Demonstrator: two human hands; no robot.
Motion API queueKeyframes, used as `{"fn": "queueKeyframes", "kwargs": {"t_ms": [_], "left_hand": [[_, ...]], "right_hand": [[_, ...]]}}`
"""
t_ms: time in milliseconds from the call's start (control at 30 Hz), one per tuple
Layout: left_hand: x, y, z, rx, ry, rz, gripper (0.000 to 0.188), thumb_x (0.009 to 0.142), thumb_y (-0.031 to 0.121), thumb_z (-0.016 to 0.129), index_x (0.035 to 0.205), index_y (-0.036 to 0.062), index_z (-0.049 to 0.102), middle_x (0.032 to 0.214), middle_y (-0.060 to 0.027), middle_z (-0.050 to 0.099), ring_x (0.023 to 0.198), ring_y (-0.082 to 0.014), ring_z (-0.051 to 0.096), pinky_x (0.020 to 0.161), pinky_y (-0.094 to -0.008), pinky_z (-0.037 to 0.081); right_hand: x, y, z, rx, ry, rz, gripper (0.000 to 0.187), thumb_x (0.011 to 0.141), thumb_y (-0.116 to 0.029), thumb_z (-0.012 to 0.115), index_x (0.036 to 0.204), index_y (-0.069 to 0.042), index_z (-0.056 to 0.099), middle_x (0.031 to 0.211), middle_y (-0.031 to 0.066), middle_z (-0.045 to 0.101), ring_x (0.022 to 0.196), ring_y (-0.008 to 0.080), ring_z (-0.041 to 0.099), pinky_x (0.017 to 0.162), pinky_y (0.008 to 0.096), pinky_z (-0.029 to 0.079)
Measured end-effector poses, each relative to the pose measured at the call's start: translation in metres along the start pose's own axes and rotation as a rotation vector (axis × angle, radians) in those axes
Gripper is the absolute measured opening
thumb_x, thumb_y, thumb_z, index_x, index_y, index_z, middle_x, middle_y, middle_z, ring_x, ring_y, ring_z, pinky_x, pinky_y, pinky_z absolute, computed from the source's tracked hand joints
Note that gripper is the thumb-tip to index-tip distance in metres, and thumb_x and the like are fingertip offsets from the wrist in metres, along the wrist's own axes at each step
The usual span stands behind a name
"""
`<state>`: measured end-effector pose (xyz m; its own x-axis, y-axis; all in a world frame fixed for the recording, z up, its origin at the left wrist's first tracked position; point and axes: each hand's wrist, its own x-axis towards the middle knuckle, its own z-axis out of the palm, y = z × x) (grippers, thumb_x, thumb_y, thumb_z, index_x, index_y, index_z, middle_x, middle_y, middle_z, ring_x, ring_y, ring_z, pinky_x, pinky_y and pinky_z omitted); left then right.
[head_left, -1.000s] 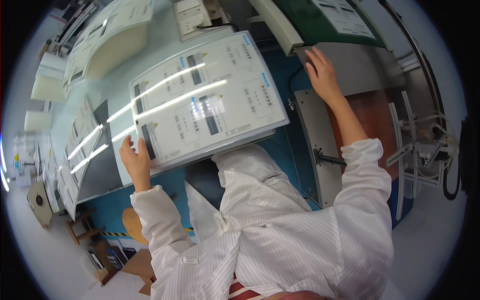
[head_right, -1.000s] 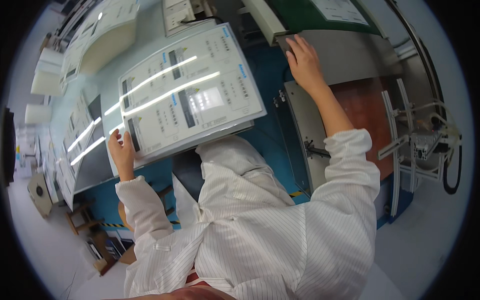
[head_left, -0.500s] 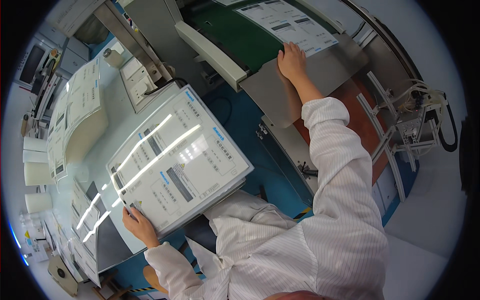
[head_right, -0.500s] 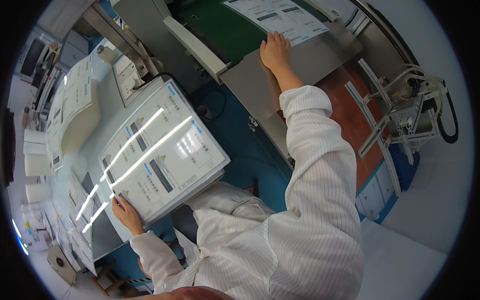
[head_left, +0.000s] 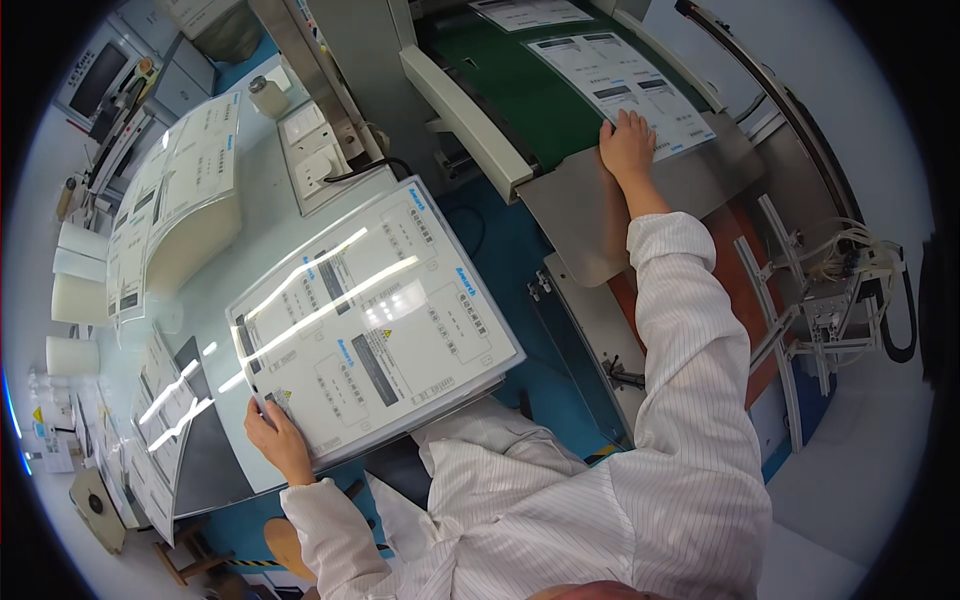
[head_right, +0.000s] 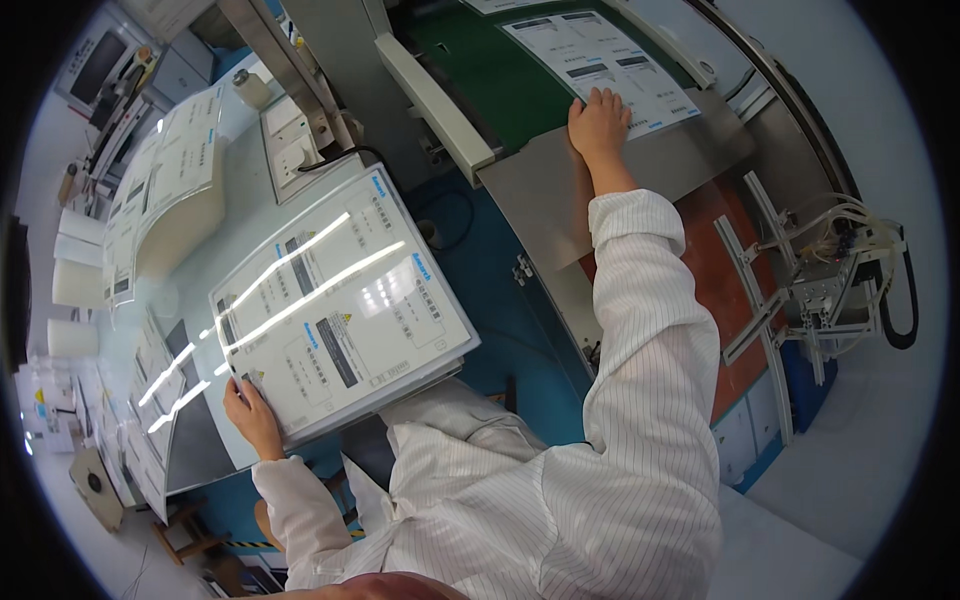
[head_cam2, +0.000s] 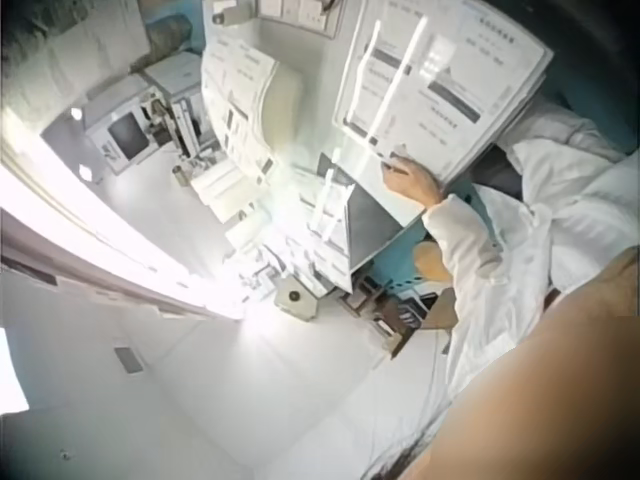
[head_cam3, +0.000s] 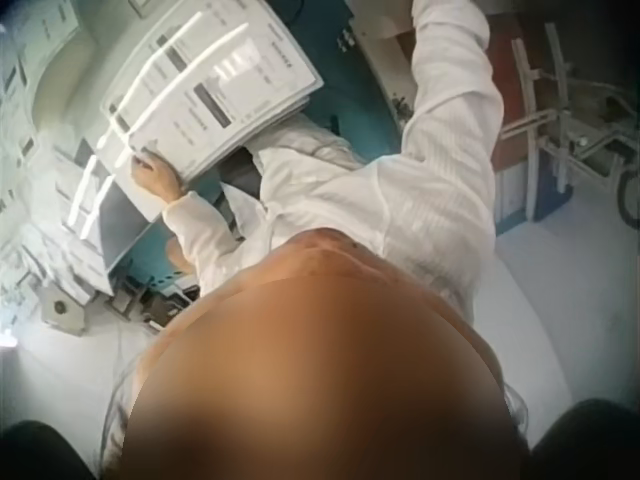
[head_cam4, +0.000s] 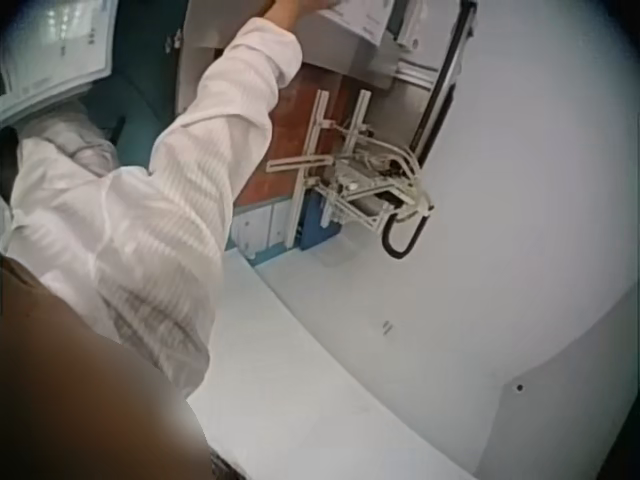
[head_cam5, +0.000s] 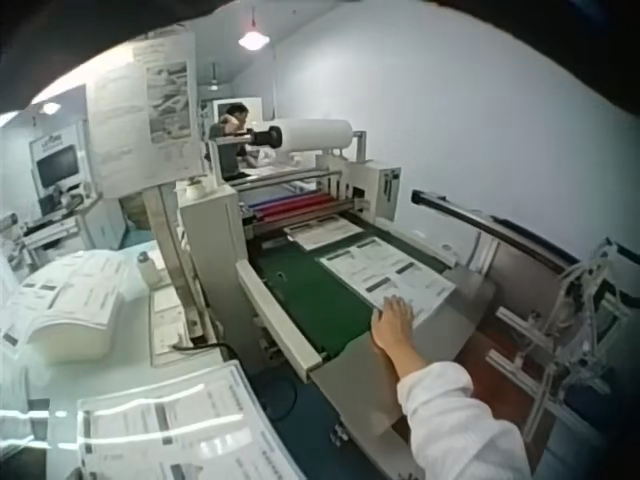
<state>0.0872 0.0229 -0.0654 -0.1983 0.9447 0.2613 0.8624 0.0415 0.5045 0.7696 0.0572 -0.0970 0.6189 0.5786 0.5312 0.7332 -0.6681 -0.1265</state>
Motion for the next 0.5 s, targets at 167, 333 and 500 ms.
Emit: {"fn": "queueKeyframes", "kwargs": {"t_ms": [167,333,500], "left_hand": [[0.0,0.002,0.0,-0.041,-0.018,-0.041,0.04,0.097,0.023,0.048,0.126,-0.0038,0.049,0.122,-0.0191,0.052,0.114,-0.0325,0.048,0.099,-0.0398,0.038],[-0.001,0.003,-0.002,-0.029,-0.009,-0.064,0.039,0.096,0.022,0.049,0.126,-0.0041,0.05,0.122,-0.0193,0.052,0.114,-0.0323,0.048,0.099,-0.04,0.038],[-0.001,0.003,-0.004,-0.019,0.031,-0.007,0.038,0.096,0.022,0.052,0.124,-0.0037,0.053,0.119,-0.0192,0.055,0.109,-0.0314,0.052,0.096,-0.0381,0.041]], "right_hand": [[-0.003,0.005,-0.004,-0.025,-0.019,0.008,0.049,0.093,-0.032,0.044,0.129,0.0,0.053,0.138,0.0198,0.048,0.131,0.0361,0.039,0.11,0.0547,0.024],[-0.005,0.009,-0.006,-0.04,-0.054,0.06,0.051,0.093,-0.033,0.044,0.132,-0.001,0.051,0.14,0.0188,0.046,0.134,0.0357,0.037,0.111,0.0545,0.023],[-0.007,0.009,-0.012,-0.005,-0.091,0.073,0.053,0.093,-0.035,0.045,0.135,-0.002,0.048,0.143,0.0175,0.043,0.137,0.0353,0.033,0.112,0.0543,0.021]]}}
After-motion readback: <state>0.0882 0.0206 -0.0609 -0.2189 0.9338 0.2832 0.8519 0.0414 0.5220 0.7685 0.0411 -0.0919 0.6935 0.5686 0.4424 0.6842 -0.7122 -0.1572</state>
